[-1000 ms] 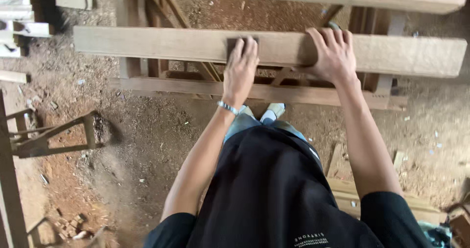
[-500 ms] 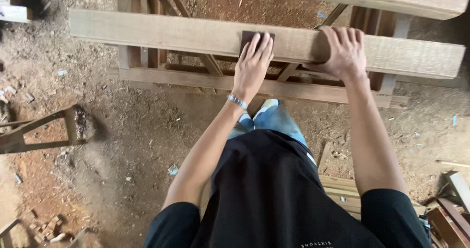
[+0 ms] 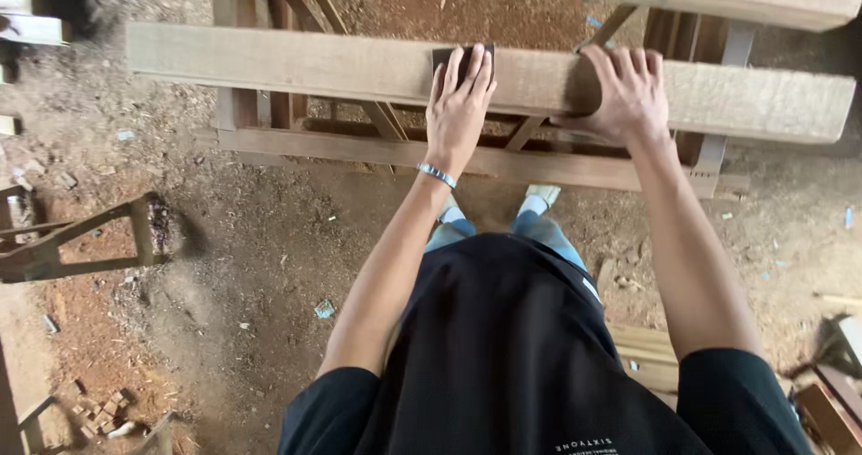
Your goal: The person sands a piece of wood with a piece of sandpaper, rubbing the paper across the surface of the wood.
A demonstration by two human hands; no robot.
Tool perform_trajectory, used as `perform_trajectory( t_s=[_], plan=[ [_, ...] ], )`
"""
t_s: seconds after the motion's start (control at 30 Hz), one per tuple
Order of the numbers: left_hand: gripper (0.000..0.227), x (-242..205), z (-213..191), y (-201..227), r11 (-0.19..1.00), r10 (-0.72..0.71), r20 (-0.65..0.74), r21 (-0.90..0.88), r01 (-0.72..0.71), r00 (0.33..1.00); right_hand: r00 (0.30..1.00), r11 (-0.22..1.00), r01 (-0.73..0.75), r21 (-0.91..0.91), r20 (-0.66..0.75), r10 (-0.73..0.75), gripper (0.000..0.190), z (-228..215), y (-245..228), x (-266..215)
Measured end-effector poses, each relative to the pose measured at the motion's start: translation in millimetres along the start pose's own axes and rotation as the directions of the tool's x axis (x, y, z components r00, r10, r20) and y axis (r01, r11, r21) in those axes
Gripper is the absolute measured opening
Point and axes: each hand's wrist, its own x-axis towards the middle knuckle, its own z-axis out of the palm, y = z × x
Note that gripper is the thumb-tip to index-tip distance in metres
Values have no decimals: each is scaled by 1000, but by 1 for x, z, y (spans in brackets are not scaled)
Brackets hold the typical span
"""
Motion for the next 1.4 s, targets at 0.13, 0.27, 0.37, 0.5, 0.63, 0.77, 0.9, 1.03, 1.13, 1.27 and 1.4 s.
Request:
perform_trajectory(
  t_s=[0.13,0.27,0.37,0.5,0.63,0.77,0.9,1.03,1.13,1.27,1.4],
  plan=[
    [48,-11,-7,14,999,-40,-16,0,40,999,998,999,32,-37,-49,-34,128,-2,3,4],
    [49,-30,-31,19,1000,8,46,15,-8,999,998,999,39,25,-52,-37,124,-5,3,0],
    [49,-39,-43,21,997,48,52,62,-51,998,999,998,13,53,-38,-11,126,-9,-3,3],
    [45,-21,-29,21,995,30,107,88,-40,994,1000,998,-3,62,12,3,129,-19,-3,9],
    [45,13,-11,20,992,-26,172,127,4,985,1000,999,7,42,-18,-6,122,-20,-3,2],
    [46,17,-15,23,994,-62,135,102,48,989,997,996,49,69,-60,-45,115,-16,-3,-4],
    [50,-19,-33,26,985,36,104,162,-53,994,977,991,104,78,-194,-87,117,-17,-1,1],
    [45,-33,-34,28,989,33,128,140,-51,991,991,998,54,31,-128,-49,119,-11,3,-3],
    [44,10,-20,21,992,-1,103,125,-12,995,998,999,23,23,-56,-21,123,-11,-1,6],
    [44,17,-16,25,996,-36,73,81,30,997,999,999,16,50,-29,-15,124,-10,2,4],
    [46,-22,-33,31,992,33,55,117,-39,998,1000,998,6,57,1,-6,126,-14,0,4]
  ],
)
